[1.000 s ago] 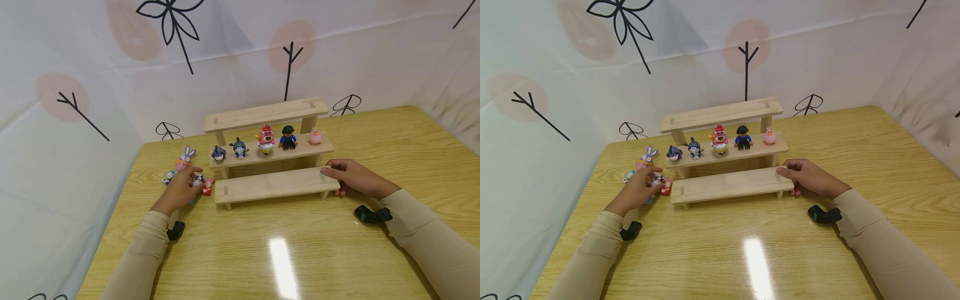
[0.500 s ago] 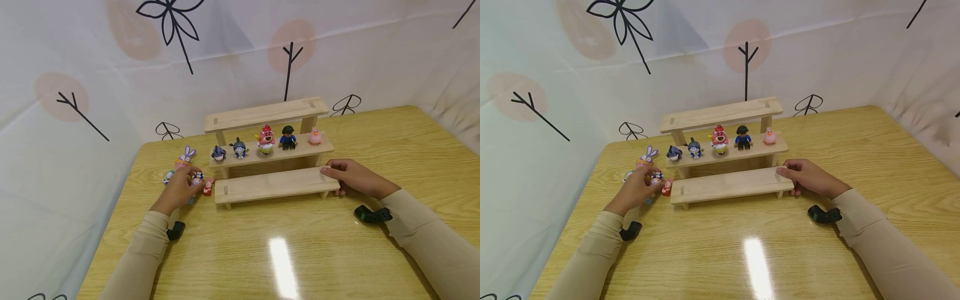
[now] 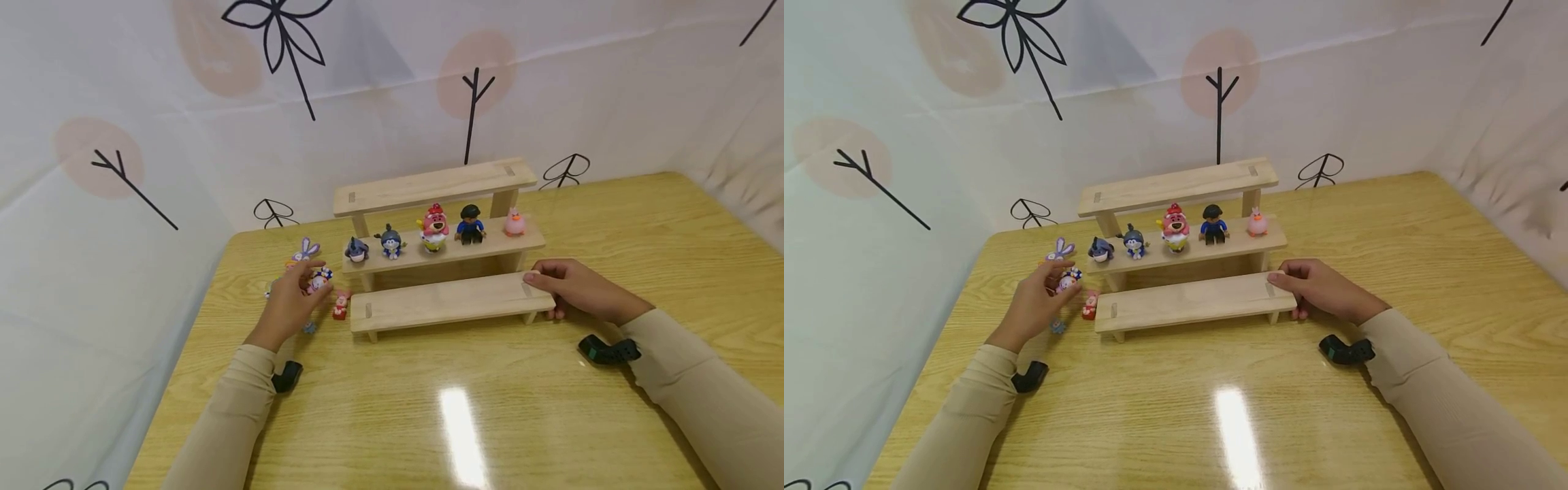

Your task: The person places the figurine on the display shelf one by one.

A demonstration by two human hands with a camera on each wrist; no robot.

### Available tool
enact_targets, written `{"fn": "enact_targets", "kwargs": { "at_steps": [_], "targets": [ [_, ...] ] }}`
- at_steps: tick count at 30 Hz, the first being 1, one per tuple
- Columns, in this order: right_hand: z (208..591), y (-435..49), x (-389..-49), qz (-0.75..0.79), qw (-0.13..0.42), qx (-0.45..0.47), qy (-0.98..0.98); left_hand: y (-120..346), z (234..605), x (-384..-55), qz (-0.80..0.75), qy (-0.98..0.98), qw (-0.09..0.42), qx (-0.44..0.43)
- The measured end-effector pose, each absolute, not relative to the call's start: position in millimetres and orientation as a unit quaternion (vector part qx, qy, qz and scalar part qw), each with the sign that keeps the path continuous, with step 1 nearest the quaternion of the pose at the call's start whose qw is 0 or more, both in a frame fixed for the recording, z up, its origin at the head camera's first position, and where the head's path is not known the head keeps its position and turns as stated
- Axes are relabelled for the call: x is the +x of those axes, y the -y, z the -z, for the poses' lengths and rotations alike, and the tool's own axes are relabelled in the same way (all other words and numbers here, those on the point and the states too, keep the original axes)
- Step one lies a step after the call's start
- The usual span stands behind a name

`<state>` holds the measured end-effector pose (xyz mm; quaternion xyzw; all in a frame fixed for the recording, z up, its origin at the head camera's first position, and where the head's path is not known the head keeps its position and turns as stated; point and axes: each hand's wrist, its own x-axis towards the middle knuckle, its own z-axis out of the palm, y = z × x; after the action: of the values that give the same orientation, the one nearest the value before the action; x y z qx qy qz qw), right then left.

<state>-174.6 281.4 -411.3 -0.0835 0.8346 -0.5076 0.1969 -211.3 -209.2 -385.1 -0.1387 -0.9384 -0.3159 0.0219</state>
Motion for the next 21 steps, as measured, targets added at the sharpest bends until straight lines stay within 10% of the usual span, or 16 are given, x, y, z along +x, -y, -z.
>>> {"fn": "enact_targets", "kwargs": {
  "at_steps": [21],
  "targets": [
    [410.7,-278.8,-172.1,0.513,0.189,-0.083,-0.833,208.0,384.6,-211.4,0.316,0.934,0.045,-0.164]
  ]
}}
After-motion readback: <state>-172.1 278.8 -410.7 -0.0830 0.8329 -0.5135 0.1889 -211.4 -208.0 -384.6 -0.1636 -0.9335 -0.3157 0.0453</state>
